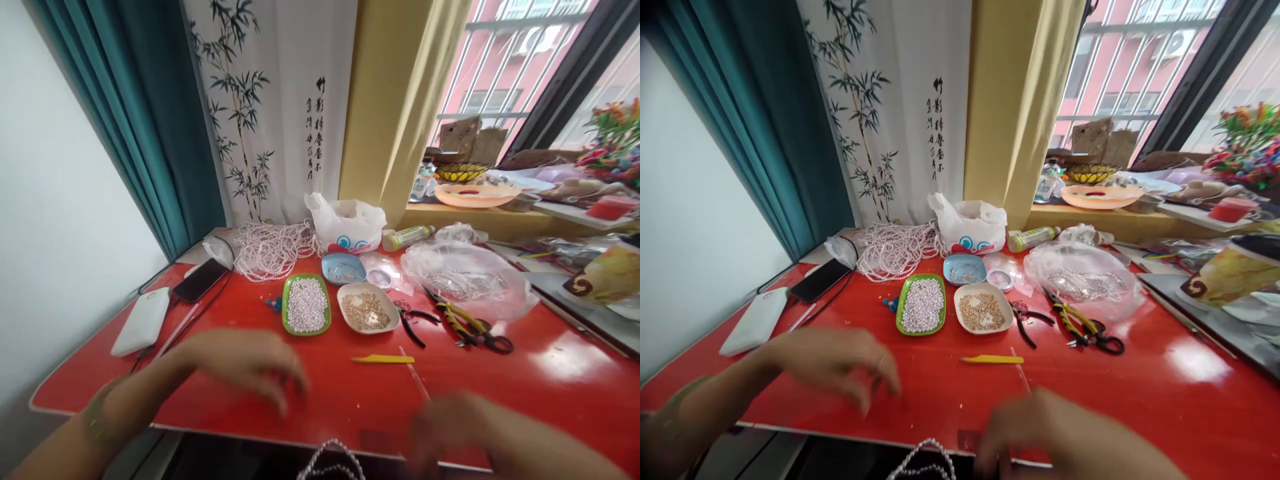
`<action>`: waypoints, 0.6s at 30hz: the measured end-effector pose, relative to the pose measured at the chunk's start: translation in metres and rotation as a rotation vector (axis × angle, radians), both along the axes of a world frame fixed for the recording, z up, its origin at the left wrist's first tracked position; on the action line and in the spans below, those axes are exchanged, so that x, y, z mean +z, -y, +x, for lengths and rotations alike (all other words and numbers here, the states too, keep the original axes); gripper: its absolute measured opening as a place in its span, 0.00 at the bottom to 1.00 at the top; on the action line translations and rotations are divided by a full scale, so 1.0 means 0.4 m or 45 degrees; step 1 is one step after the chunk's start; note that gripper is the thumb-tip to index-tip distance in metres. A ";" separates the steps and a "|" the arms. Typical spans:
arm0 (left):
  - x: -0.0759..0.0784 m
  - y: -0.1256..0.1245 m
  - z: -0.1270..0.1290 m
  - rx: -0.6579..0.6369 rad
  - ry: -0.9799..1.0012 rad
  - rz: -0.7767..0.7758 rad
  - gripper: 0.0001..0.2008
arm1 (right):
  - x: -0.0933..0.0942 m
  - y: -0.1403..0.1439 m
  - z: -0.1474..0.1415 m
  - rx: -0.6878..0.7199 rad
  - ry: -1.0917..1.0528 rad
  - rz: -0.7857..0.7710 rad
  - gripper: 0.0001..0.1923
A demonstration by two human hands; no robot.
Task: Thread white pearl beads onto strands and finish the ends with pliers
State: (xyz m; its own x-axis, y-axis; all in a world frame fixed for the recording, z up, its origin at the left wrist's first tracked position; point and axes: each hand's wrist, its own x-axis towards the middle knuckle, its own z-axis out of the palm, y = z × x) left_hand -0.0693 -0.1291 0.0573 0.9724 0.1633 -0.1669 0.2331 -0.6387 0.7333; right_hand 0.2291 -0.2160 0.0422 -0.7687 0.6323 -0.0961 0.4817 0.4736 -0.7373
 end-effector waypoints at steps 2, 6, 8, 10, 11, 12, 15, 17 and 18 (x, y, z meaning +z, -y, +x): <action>-0.004 -0.063 0.025 0.142 -0.017 -0.001 0.13 | -0.003 -0.058 -0.023 -0.326 -0.050 0.013 0.13; -0.059 -0.155 0.099 0.277 0.027 -0.030 0.15 | -0.043 -0.151 -0.086 -0.600 -0.313 -0.099 0.13; -0.080 -0.167 0.128 0.251 0.017 0.015 0.15 | -0.064 -0.166 -0.115 -0.603 -0.401 -0.175 0.14; -0.082 -0.167 0.144 0.237 -0.010 0.088 0.15 | -0.075 -0.169 -0.137 -0.603 -0.419 -0.175 0.13; -0.077 -0.167 0.146 0.237 -0.020 0.121 0.15 | -0.076 -0.170 -0.143 -0.608 -0.417 -0.160 0.12; -0.071 -0.169 0.144 0.243 -0.022 0.145 0.15 | -0.074 -0.174 -0.144 -0.625 -0.426 -0.141 0.12; -0.052 -0.198 0.114 0.353 0.009 0.240 0.16 | -0.056 -0.200 -0.120 -0.747 -0.513 -0.058 0.10; -0.049 -0.235 0.078 0.520 0.033 0.349 0.15 | -0.041 -0.232 -0.080 -0.876 -0.601 0.023 0.10; -0.051 -0.257 0.057 0.616 0.046 0.404 0.15 | -0.035 -0.253 -0.054 -0.951 -0.645 0.067 0.11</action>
State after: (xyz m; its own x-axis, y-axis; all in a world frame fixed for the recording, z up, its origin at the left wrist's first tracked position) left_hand -0.0463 -0.0262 0.0368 0.7786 0.6275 -0.0052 0.5318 -0.6554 0.5364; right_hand 0.2073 -0.1150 0.0283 -0.0988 0.9777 0.1855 0.3006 0.2070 -0.9310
